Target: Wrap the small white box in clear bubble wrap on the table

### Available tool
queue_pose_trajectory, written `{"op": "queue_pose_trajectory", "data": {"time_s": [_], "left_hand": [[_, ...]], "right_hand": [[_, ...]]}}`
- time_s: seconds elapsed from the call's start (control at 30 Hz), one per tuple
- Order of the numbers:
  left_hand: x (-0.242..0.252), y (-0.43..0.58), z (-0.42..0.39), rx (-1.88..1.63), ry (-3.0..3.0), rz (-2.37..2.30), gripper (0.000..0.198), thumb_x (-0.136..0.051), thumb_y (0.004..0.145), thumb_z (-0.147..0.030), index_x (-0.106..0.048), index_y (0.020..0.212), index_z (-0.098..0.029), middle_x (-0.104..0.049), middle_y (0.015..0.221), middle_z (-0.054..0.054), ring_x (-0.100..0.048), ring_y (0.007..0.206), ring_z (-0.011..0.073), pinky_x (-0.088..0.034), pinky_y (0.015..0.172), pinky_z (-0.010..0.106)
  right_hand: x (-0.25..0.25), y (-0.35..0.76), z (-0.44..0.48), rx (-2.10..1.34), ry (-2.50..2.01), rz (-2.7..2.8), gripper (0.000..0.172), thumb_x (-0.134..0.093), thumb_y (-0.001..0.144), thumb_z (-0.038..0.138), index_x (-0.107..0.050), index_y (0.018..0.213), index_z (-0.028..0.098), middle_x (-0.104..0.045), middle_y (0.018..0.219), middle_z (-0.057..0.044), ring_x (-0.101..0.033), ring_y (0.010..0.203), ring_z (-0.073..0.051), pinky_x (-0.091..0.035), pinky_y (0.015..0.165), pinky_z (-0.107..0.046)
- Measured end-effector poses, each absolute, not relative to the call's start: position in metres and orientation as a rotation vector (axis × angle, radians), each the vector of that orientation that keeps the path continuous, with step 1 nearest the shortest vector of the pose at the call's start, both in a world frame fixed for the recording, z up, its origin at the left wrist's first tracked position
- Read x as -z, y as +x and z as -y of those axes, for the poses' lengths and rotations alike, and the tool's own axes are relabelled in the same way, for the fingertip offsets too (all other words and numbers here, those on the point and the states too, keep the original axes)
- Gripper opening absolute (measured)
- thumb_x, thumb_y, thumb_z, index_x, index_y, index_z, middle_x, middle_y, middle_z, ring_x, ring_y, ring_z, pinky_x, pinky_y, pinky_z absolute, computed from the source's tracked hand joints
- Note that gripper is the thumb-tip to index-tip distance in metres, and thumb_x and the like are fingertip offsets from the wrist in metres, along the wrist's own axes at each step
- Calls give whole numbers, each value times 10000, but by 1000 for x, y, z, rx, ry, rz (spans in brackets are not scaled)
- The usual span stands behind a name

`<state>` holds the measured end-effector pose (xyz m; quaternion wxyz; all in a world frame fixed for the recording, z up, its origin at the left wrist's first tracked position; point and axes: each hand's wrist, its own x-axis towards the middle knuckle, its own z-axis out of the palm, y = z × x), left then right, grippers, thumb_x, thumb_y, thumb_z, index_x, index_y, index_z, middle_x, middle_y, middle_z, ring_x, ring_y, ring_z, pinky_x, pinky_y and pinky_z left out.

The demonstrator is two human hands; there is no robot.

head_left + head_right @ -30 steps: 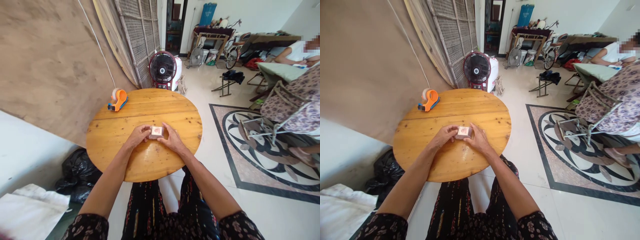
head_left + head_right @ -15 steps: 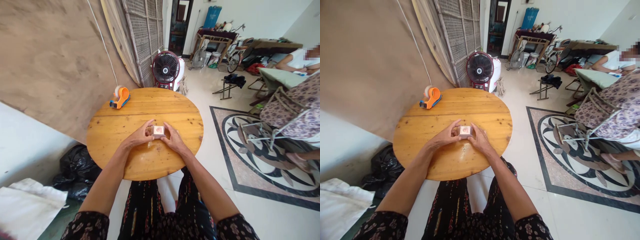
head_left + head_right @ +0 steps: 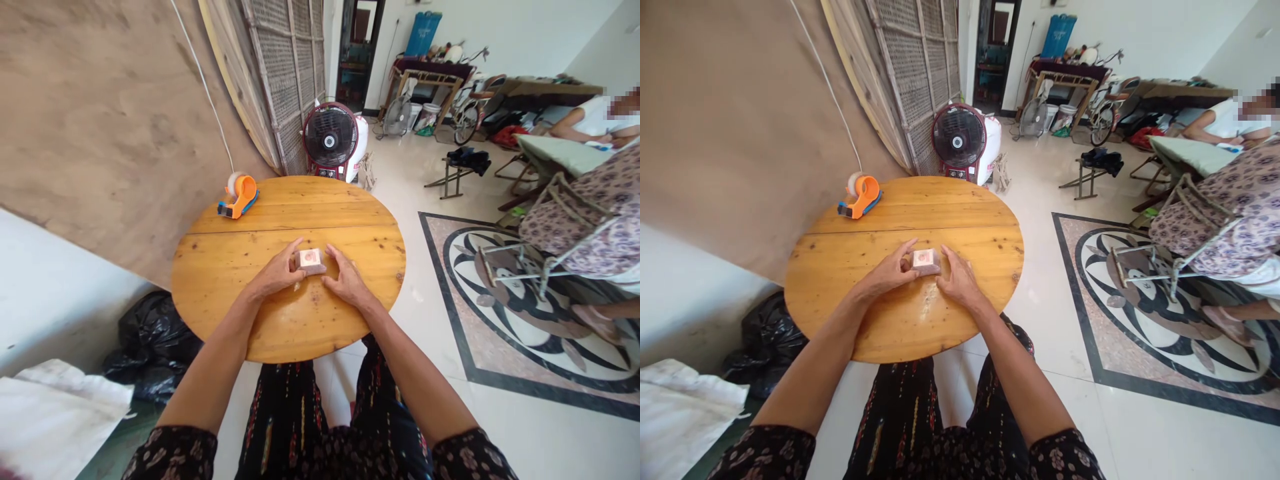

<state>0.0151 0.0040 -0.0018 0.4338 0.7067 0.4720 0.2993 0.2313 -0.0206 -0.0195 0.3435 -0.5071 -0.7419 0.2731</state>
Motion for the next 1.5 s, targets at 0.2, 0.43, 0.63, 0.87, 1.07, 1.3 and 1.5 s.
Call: {"op": "queue_pose_trajectory", "data": {"time_s": [0.2, 0.43, 0.63, 0.87, 1.07, 1.3, 1.5], "left_hand": [[5, 3, -10, -775, 1632, -1157, 980, -587, 651, -117, -156, 1525, -219, -358, 1474, 186, -563, 637, 67, -426, 534, 215], [9, 2, -7, -954, 1168, -1180, 965, -630, 655, -133, -159, 1496, -184, -395, 1424, 209, -639, 757, 115, -526, 654, 268], [41, -12, 83, -1137, 1591, -1421, 694, -540, 822, -282, -292, 1455, -143, -486, 1370, 179, -576, 1142, 246, -460, 1001, 469], [66, 22, 184, -1111, 2338, -1912, 380, -454, 927, -228, -574, 1283, -167, -570, 1357, 112, -424, 1329, 292, -286, 1106, 514], [67, 32, 204, -1134, 2402, -1882, 392, -419, 949, -236, -550, 1311, -164, -535, 1393, 118, -409, 1348, 275, -254, 1128, 493], [149, 50, 311, -752, 2375, -1577, 437, -515, 851, -216, -587, 1276, -140, -542, 1371, 162, -538, 1221, 289, -439, 1007, 465], [162, 50, 313, -688, 1931, -1559, 269, -524, 823, -156, -715, 1012, -169, -702, 1077, 84, -608, 1057, 255, -444, 980, 441]], "right_hand": [[26, 243, 13, -1041, -1140, 1701, 837, -543, 691, 120, -260, 1477, 176, -368, 1518, -128, -359, 1402, -227, -282, 1165, -449], [27, 240, 11, -993, -1241, 1629, 797, -423, 735, 61, -199, 1495, 142, -370, 1515, -146, -424, 1360, -199, -338, 1137, -445], [31, 233, 114, -285, -1553, 2106, 542, -389, 902, 162, -384, 1437, 78, -476, 1436, -171, -414, 1335, -283, -287, 1133, -496], [48, 229, 190, -81, -1511, 2175, 441, -387, 972, 289, -473, 1389, 174, -452, 1482, -55, -313, 1405, -227, -158, 1179, -439], [52, 232, 188, -9, -1446, 2202, 465, -439, 953, 306, -461, 1397, 170, -447, 1485, -60, -318, 1400, -227, -161, 1179, -438], [60, 232, 191, 56, -1459, 2216, 541, -502, 884, 234, -434, 1416, 163, -426, 1498, -73, -302, 1410, -236, -145, 1185, -437], [56, 228, 196, 92, -1497, 2216, 565, -515, 862, 206, -430, 1417, 144, -420, 1499, -95, -300, 1410, -256, -141, 1180, -457]]}}
